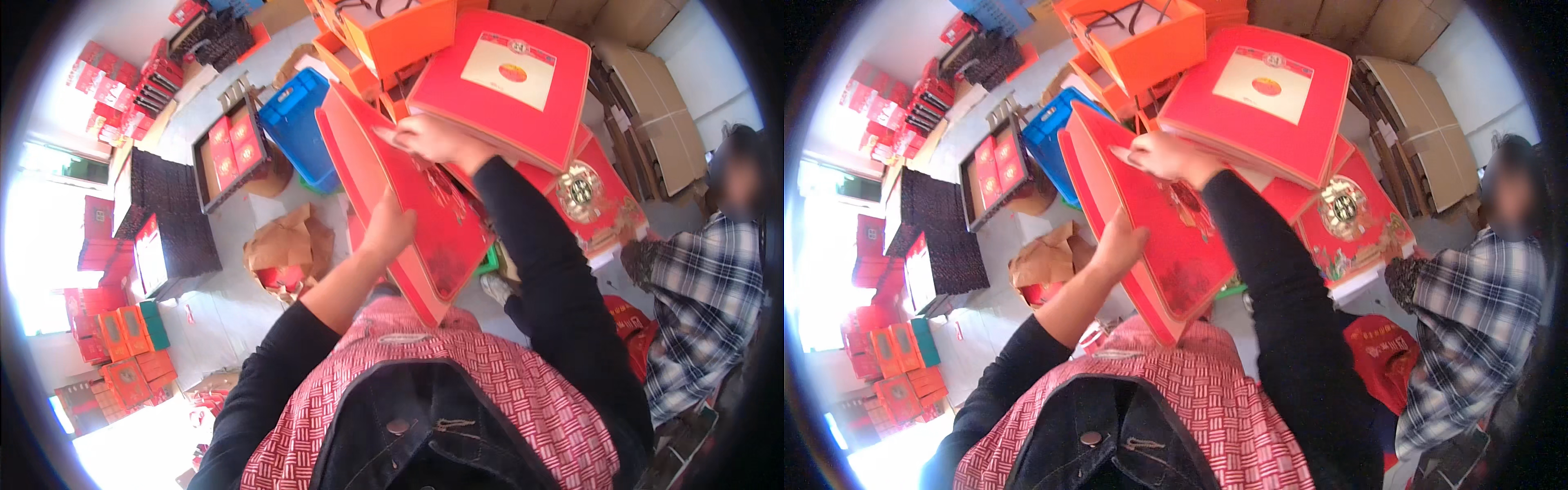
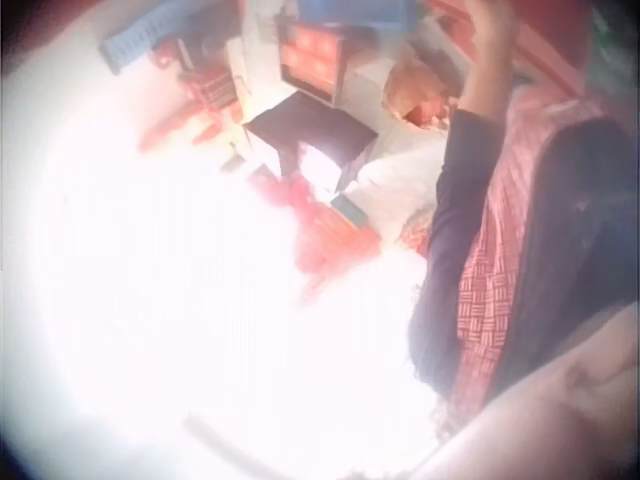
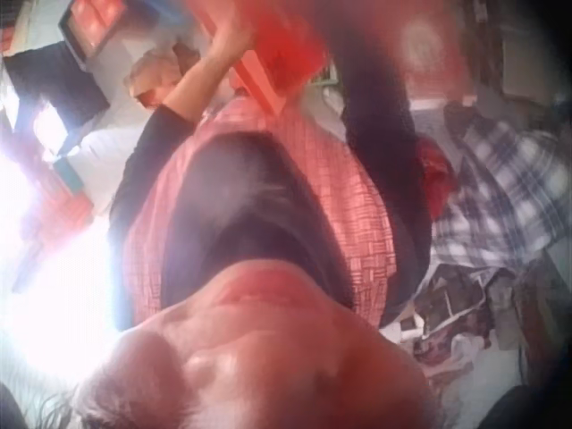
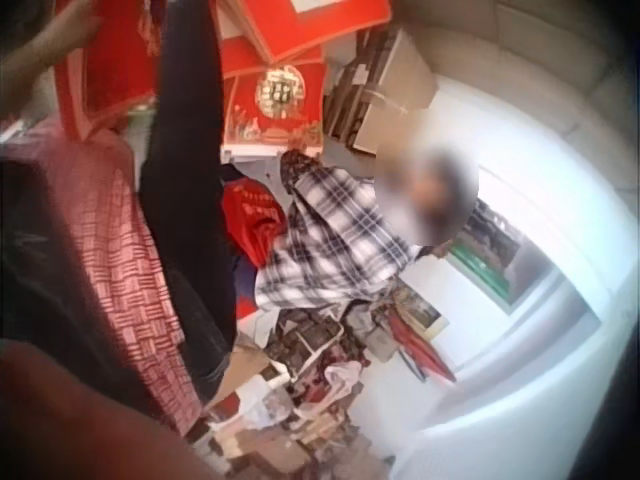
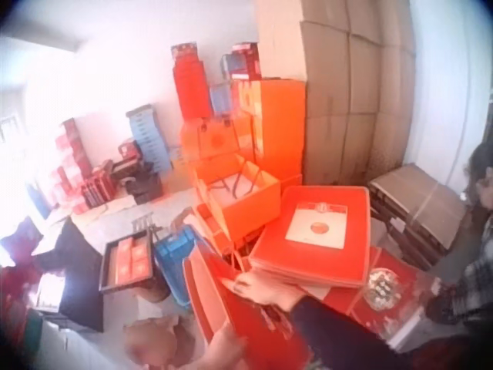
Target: The person assembles red cardboard boxes by folding flaps and inserting tabs into slots. They handle each box one at a time, folding the sides and securing the structure before placing it on a stack.
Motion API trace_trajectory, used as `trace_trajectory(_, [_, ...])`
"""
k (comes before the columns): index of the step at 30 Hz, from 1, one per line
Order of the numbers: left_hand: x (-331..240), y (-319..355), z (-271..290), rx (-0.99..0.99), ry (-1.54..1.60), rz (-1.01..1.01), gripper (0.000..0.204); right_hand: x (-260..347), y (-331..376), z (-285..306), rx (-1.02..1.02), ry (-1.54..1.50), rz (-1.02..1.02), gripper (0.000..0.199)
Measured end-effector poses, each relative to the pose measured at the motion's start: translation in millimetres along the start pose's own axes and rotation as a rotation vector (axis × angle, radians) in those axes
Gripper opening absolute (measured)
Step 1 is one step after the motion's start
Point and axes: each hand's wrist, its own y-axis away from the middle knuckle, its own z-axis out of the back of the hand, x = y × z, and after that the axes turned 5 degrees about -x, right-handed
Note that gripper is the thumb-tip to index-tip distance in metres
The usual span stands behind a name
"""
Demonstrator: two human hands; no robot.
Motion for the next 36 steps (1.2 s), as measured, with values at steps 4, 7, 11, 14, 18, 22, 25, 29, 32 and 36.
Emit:
trace_trajectory(4, [19,-6,7,0.038,0.267,0.046,0.048,14,125,40,-0.125,-0.605,-0.306,0.021])
trace_trajectory(7, [14,-12,9,0.081,0.264,0.100,0.047,14,205,62,-0.167,-0.711,-0.380,0.026])
trace_trajectory(11, [15,-20,-1,0.051,0.286,0.118,0.037,38,227,23,-0.201,-0.934,-0.513,0.033])
trace_trajectory(14, [11,-2,7,0.062,0.456,0.222,0.026,43,251,-29,0.121,-0.785,-0.611,0.027])
trace_trajectory(18, [22,20,19,0.224,0.528,0.344,0.025,55,293,-44,0.107,-0.719,-0.635,0.021])
trace_trajectory(22, [22,36,27,0.223,0.591,0.382,0.024,47,264,-24,-0.247,-0.780,-0.630,0.030])
trace_trajectory(25, [31,35,29,0.282,0.542,0.393,0.024,8,207,-24,-0.790,-0.961,-0.447,0.029])
trace_trajectory(29, [41,33,28,0.274,0.553,0.430,0.025,-49,176,-9,-0.867,-0.171,-0.410,0.022])
trace_trajectory(32, [44,40,29,0.218,0.631,0.400,0.027,-34,165,7,-1.004,-0.290,-0.384,0.017])
trace_trajectory(36, [48,49,28,0.235,0.678,0.363,0.030,-8,154,-5,-0.791,-0.301,-0.165,0.012])
